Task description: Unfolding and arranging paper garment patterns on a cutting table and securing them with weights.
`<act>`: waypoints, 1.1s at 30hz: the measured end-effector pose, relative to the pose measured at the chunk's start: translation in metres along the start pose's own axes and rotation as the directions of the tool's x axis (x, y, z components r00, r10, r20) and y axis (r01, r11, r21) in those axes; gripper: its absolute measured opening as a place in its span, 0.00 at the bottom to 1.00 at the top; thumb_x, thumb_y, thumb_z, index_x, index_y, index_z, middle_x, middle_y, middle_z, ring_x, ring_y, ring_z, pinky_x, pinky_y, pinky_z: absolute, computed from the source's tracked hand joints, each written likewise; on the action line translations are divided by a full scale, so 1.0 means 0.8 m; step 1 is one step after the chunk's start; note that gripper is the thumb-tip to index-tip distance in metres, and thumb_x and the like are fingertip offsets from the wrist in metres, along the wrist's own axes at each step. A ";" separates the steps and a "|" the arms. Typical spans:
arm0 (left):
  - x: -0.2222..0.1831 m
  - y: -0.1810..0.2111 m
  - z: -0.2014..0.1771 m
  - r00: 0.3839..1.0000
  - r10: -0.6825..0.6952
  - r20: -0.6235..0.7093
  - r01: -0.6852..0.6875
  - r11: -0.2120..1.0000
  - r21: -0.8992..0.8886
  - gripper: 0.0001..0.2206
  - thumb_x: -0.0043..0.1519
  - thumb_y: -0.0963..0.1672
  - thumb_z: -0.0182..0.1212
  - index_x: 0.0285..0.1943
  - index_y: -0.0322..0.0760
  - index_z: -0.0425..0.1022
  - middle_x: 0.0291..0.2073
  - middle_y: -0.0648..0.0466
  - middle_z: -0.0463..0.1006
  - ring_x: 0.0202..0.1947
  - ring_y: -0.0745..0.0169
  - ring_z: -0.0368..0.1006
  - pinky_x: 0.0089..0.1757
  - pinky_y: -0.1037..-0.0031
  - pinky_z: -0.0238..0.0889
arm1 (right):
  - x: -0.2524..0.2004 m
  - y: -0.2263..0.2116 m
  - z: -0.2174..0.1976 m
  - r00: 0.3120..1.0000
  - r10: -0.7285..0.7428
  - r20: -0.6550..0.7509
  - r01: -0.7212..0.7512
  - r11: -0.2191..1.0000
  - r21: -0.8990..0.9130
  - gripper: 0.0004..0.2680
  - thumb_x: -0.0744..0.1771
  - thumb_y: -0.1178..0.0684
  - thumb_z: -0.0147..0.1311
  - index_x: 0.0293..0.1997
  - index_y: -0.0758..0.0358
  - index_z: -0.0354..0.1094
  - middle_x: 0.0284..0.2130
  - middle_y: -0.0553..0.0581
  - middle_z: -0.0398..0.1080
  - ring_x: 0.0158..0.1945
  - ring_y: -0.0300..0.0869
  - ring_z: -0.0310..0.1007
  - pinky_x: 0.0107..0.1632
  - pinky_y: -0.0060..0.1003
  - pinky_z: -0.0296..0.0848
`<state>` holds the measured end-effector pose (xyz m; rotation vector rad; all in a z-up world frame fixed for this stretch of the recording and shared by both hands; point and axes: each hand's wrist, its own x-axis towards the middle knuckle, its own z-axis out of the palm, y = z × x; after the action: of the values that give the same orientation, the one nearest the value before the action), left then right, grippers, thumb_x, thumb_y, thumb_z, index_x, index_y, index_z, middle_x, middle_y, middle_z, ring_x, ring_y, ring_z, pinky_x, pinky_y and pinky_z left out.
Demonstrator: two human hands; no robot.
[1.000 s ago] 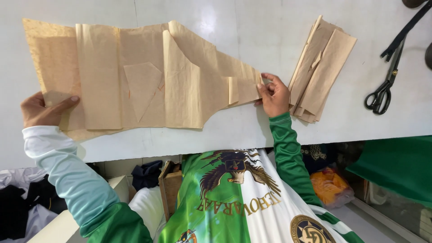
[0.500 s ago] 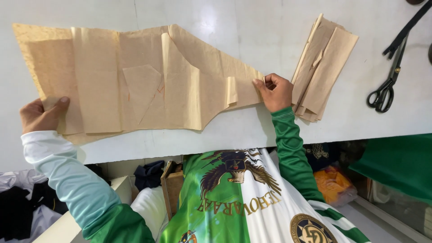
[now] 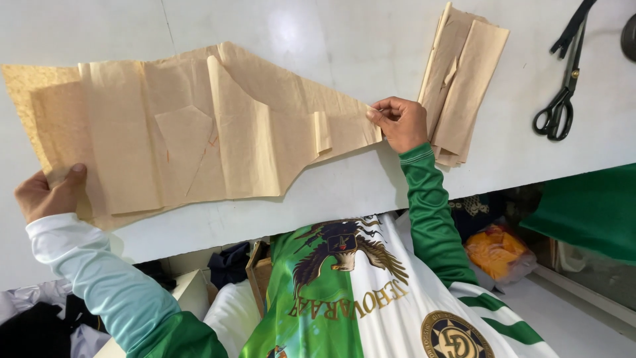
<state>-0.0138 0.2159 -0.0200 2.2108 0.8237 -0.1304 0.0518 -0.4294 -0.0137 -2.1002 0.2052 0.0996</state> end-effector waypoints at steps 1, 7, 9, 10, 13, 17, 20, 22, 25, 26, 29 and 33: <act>0.001 -0.001 0.002 0.999 0.016 -0.037 -0.017 0.999 -0.034 0.12 0.66 0.48 0.71 0.39 0.36 0.76 0.33 0.61 0.72 0.32 0.67 0.65 0.32 0.70 0.62 | 0.001 -0.002 0.001 1.000 -0.006 -0.005 0.006 1.000 -0.002 0.04 0.65 0.53 0.68 0.36 0.60 0.78 0.25 0.50 0.77 0.29 0.31 0.75 0.34 0.26 0.76; 0.041 -0.021 0.014 0.968 0.102 -0.228 -0.111 0.993 -0.027 0.14 0.65 0.44 0.73 0.32 0.38 0.71 0.27 0.64 0.63 0.29 0.72 0.57 0.27 0.70 0.53 | 0.016 0.000 0.010 0.997 -0.073 -0.024 0.071 0.993 -0.091 0.03 0.65 0.55 0.67 0.34 0.59 0.79 0.29 0.50 0.79 0.30 0.34 0.76 0.36 0.28 0.78; 0.039 0.000 0.018 0.955 0.111 -0.276 -0.116 0.993 0.000 0.15 0.64 0.44 0.74 0.30 0.38 0.69 0.25 0.63 0.61 0.28 0.71 0.55 0.26 0.69 0.49 | 0.021 0.002 0.016 0.994 -0.112 -0.018 0.108 0.985 -0.137 0.02 0.65 0.55 0.66 0.34 0.59 0.79 0.31 0.50 0.79 0.29 0.35 0.74 0.36 0.29 0.77; 0.032 0.019 0.020 0.948 0.095 -0.303 -0.099 0.995 0.003 0.22 0.63 0.42 0.72 0.26 0.39 0.57 0.23 0.62 0.53 0.27 0.69 0.48 0.26 0.69 0.43 | 0.022 0.002 0.019 0.991 -0.128 -0.033 0.118 0.971 -0.208 0.02 0.65 0.54 0.65 0.33 0.58 0.79 0.30 0.48 0.78 0.28 0.34 0.72 0.34 0.30 0.75; 0.037 0.039 0.026 0.929 0.088 -0.359 -0.077 0.996 0.045 0.30 0.61 0.39 0.71 0.22 0.41 0.43 0.22 0.60 0.44 0.29 0.65 0.40 0.28 0.68 0.36 | 0.024 0.001 0.027 0.980 -0.185 -0.067 0.156 0.938 -0.309 0.03 0.64 0.54 0.64 0.30 0.56 0.77 0.28 0.47 0.76 0.26 0.34 0.70 0.32 0.31 0.72; 0.049 0.035 0.033 0.908 0.108 -0.405 -0.054 0.988 0.143 0.28 0.62 0.40 0.72 0.23 0.39 0.47 0.21 0.59 0.46 0.28 0.64 0.42 0.28 0.66 0.41 | 0.020 0.002 0.033 0.961 -0.245 -0.125 0.188 0.916 -0.356 0.03 0.63 0.54 0.65 0.29 0.54 0.75 0.27 0.46 0.74 0.26 0.35 0.70 0.31 0.33 0.71; 0.061 0.026 0.035 0.907 0.084 -0.413 -0.005 0.982 0.189 0.28 0.61 0.43 0.72 0.22 0.39 0.47 0.21 0.58 0.46 0.27 0.62 0.43 0.28 0.64 0.42 | 0.017 0.007 0.037 0.939 -0.310 -0.147 0.237 0.897 -0.373 0.04 0.64 0.56 0.67 0.31 0.54 0.74 0.29 0.45 0.74 0.28 0.36 0.70 0.31 0.33 0.71; 0.054 0.036 0.033 0.916 0.052 -0.397 -0.001 0.992 0.127 0.29 0.60 0.43 0.72 0.22 0.40 0.46 0.21 0.59 0.45 0.28 0.64 0.42 0.28 0.66 0.40 | 0.013 0.007 0.038 0.945 -0.289 -0.150 0.220 0.907 -0.360 0.04 0.65 0.54 0.66 0.34 0.55 0.74 0.29 0.46 0.74 0.29 0.36 0.71 0.32 0.34 0.72; 0.045 0.050 0.032 0.933 0.004 -0.359 0.007 1.000 0.030 0.30 0.59 0.42 0.72 0.22 0.42 0.43 0.22 0.62 0.44 0.28 0.66 0.41 0.28 0.69 0.37 | 0.010 0.004 0.039 0.935 -0.317 -0.162 0.237 0.894 -0.379 0.04 0.66 0.53 0.65 0.38 0.54 0.73 0.30 0.45 0.74 0.29 0.36 0.72 0.32 0.34 0.71; 0.041 0.053 0.031 0.941 -0.013 -0.338 0.014 1.000 0.000 0.31 0.58 0.43 0.72 0.22 0.43 0.41 0.22 0.62 0.44 0.28 0.67 0.40 0.29 0.70 0.36 | 0.008 0.004 0.039 0.918 -0.361 -0.166 0.269 0.872 -0.408 0.03 0.67 0.53 0.63 0.38 0.53 0.72 0.32 0.44 0.73 0.28 0.36 0.71 0.30 0.34 0.70; 0.068 0.002 0.029 0.950 0.086 -0.301 -0.088 0.996 0.009 0.19 0.61 0.47 0.78 0.28 0.40 0.68 0.23 0.64 0.60 0.26 0.69 0.54 0.28 0.73 0.54 | 0.005 0.011 0.042 0.877 -0.447 -0.175 0.341 0.837 -0.428 0.03 0.68 0.53 0.64 0.36 0.54 0.74 0.32 0.45 0.71 0.26 0.36 0.69 0.28 0.34 0.67; 0.028 0.059 0.034 0.696 0.520 -0.495 -0.393 0.853 0.344 0.17 0.54 0.45 0.86 0.46 0.37 0.83 0.39 0.51 0.81 0.25 0.57 0.76 0.27 0.62 0.72 | 0.002 0.016 0.039 0.867 -0.464 -0.183 0.370 0.844 -0.389 0.02 0.68 0.55 0.64 0.38 0.58 0.78 0.33 0.48 0.70 0.25 0.37 0.68 0.27 0.33 0.67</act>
<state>0.0362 0.1846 -0.0174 2.6348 0.5320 0.7749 0.0515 -0.4090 -0.0413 -2.4549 -0.1307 -0.4534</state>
